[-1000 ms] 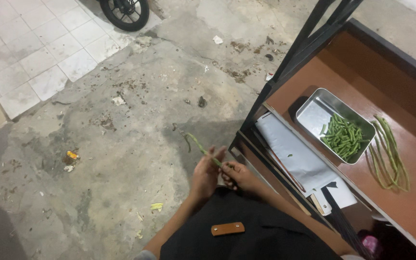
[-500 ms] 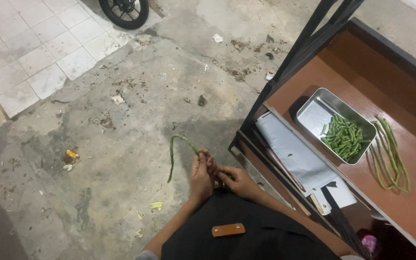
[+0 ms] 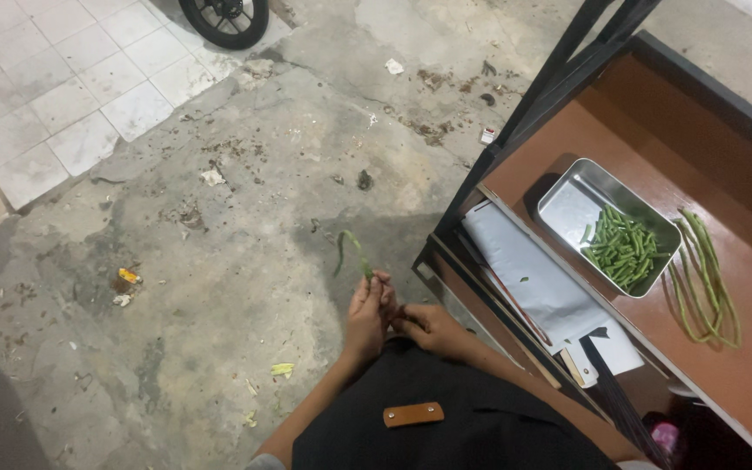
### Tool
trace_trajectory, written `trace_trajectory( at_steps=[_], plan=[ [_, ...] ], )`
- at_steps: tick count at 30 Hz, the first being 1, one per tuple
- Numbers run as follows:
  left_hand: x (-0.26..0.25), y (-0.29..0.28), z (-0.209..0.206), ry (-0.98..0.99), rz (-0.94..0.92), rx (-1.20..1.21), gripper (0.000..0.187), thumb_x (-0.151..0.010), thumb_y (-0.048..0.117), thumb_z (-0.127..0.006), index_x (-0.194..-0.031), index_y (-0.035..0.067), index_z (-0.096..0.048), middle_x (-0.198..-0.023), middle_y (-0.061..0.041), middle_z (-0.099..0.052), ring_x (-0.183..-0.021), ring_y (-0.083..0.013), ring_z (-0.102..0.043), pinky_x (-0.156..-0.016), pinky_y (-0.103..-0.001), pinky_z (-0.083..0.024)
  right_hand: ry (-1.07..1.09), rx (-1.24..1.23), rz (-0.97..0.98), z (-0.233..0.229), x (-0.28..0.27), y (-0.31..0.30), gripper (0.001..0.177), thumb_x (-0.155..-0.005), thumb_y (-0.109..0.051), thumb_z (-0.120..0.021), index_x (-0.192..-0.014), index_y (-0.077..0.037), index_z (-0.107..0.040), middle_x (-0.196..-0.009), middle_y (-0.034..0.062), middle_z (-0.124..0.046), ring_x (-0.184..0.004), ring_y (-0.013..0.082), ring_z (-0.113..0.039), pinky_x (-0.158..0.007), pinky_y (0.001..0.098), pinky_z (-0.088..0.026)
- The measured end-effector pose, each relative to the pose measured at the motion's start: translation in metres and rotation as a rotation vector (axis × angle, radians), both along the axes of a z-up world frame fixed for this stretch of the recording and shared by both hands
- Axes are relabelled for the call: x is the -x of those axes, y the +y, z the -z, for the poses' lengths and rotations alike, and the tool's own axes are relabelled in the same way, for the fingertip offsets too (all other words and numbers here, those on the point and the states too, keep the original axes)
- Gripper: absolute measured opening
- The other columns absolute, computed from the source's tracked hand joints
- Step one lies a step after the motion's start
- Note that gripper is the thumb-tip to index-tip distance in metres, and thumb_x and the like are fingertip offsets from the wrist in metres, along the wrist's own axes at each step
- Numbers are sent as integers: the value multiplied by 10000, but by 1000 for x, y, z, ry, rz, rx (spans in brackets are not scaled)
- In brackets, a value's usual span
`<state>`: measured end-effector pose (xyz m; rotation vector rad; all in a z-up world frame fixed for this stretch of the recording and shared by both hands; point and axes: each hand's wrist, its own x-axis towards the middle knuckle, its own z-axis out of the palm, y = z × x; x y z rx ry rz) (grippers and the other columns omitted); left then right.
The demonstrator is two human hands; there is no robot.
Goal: The person breaks long beans into smaller pieces by hand and places them into a metal tray.
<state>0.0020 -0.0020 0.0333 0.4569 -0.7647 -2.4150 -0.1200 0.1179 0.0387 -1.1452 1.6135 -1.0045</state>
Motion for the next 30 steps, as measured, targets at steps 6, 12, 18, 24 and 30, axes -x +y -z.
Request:
trace_trajectory(
  at_steps=[6, 12, 18, 24, 30],
  plan=[
    [1, 2, 9, -203, 120, 288, 174, -1109, 209, -454, -1111, 81, -572, -792, 52, -477, -640, -37, -420, -546, -202, -345, 142, -103, -85, -19, 0, 4, 239, -941, -66, -599, -1142, -14, -718, -1067, 123, -786, -1008, 227, -761, -935, 353, -582],
    [1, 4, 22, -248, 198, 233, 179, -1093, 219, -448, -1063, 89, -566, -729, 47, -471, -576, -47, -403, -494, -211, -341, 157, -185, -136, -27, 0, 6, 322, -884, 5, -578, -1175, -25, -714, -1125, 125, -767, -1073, 246, -739, -1001, 376, -543],
    [1, -1, 29, -233, 221, 254, 194, -1101, 238, -456, -1055, 88, -569, -725, 44, -466, -570, -50, -404, -490, -213, -336, 297, -262, -215, -20, 0, 7, 290, -895, -46, -631, -1174, -12, -704, -1114, 154, -749, -1038, 259, -736, -954, 369, -560],
    [-2, -6, 20, -88, 164, -72, 170, -1083, 245, -458, -1111, 102, -544, -750, 41, -445, -602, -74, -394, -521, -239, -358, -114, -94, -53, 12, 1, 8, 291, -998, -175, -617, -1244, -32, -678, -1141, 108, -762, -1029, 205, -730, -928, 347, -564],
    [0, -5, 14, 57, 35, -211, 180, -1102, 263, -433, -1142, 100, -499, -792, 24, -451, -683, -96, -427, -631, -270, -408, -645, -289, 176, 37, 13, 4, 337, -948, -292, -616, -1200, -77, -679, -907, 86, -706, -720, 137, -691, -621, 271, -566]
  ],
)
